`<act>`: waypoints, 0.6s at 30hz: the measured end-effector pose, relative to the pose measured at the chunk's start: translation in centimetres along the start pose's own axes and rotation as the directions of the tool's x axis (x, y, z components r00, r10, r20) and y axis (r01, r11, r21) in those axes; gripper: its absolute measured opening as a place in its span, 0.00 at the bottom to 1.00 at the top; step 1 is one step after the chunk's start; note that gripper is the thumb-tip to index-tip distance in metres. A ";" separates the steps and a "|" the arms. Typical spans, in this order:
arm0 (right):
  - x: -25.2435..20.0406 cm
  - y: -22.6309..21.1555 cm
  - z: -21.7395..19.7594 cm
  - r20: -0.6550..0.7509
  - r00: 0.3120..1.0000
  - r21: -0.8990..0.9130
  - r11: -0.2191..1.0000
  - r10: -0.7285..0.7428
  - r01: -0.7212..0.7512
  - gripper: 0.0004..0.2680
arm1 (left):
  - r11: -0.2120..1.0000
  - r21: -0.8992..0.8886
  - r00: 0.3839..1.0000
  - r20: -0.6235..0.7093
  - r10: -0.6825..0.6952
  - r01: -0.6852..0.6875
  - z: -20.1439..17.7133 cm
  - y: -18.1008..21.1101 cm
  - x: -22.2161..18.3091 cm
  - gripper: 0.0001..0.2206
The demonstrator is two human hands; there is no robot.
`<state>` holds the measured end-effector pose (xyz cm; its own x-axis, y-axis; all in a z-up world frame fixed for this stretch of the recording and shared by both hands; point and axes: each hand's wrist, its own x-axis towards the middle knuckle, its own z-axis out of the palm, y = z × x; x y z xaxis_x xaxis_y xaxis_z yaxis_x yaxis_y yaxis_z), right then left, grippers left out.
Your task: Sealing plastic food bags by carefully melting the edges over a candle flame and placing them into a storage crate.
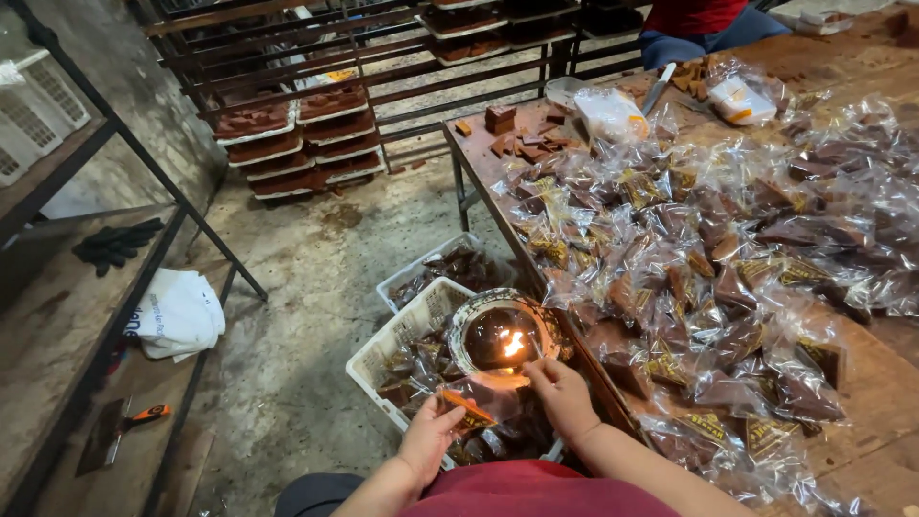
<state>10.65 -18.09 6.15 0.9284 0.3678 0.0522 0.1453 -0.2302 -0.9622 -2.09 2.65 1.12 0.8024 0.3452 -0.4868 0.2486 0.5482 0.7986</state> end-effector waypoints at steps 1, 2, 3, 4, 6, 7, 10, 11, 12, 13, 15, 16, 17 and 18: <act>0.1 0.4 0.0 0.000 1.000 0.000 1.000 0.002 -0.002 0.11 | 1.000 0.000 1.000 0.000 -0.001 0.001 -0.1 -0.3 0.3 0.16; 0.2 0.8 0.1 0.103 0.993 -0.067 0.996 -0.055 0.063 0.11 | 0.998 -0.044 0.998 0.040 0.047 -0.045 -0.2 -0.6 0.5 0.14; 0.3 1.2 0.1 0.209 0.972 -0.127 0.983 -0.105 0.134 0.13 | 0.992 -0.091 0.992 0.078 0.096 -0.089 -0.3 -0.9 0.8 0.13; -0.2 0.2 0.1 0.208 0.972 -0.128 0.983 -0.105 0.134 0.13 | 0.992 -0.091 0.992 0.079 0.096 -0.089 -0.2 -0.8 0.6 0.13; -1.2 -1.7 0.4 0.462 0.886 -0.314 0.942 0.042 0.120 0.09 | 0.999 -0.013 0.994 0.100 0.048 -0.047 -0.2 -0.6 0.2 0.16; -0.7 -0.3 0.6 0.462 0.886 -0.314 0.942 0.042 0.118 0.09 | 0.999 -0.012 0.994 0.099 0.047 -0.046 -0.2 -0.7 0.4 0.16; 0.3 2.3 0.8 0.318 0.895 -0.235 0.889 -0.312 0.394 0.06 | 0.997 -0.065 0.997 0.063 0.034 -0.030 -0.1 -0.8 0.6 0.21; 0.2 2.0 0.6 0.238 0.878 -0.186 0.868 -0.414 0.460 0.07 | 0.998 -0.061 0.997 0.070 0.020 -0.015 0.0 -0.6 0.3 0.20; 0.2 1.7 0.4 0.154 0.847 -0.142 0.837 -0.508 0.528 0.09 | 0.998 -0.057 0.997 0.076 0.006 -0.001 0.1 -0.3 0.1 0.19; -0.2 0.5 0.3 0.158 0.846 -0.142 0.837 -0.509 0.529 0.09 | 0.998 -0.061 0.997 0.074 0.007 -0.002 0.4 0.3 -0.5 0.19; -1.3 -1.9 0.0 0.440 0.782 -0.103 0.840 -0.442 0.533 0.06 | 0.999 -0.034 0.974 0.223 -0.031 0.039 0.8 1.2 -1.9 0.11; -1.2 -0.8 0.3 0.441 0.781 -0.102 0.840 -0.442 0.533 0.06 | 0.999 -0.034 0.974 0.223 -0.030 0.039 0.4 0.4 -1.2 0.11; -1.1 0.2 0.5 0.567 0.778 -0.180 0.882 -0.270 0.436 0.10 | 0.997 -0.041 0.962 0.267 -0.059 0.072 0.0 -0.4 -0.5 0.07; -1.2 1.3 0.8 0.665 0.742 -0.270 0.900 -0.083 0.342 0.18 | 0.993 -0.044 0.946 0.311 -0.089 0.108 -0.4 -1.3 0.1 0.05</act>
<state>9.48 -18.10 4.66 0.4499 0.8911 -0.0592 0.5409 -0.3246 -0.7759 -2.56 2.30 -0.09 0.9060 0.0411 -0.4213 0.3092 0.6154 0.7250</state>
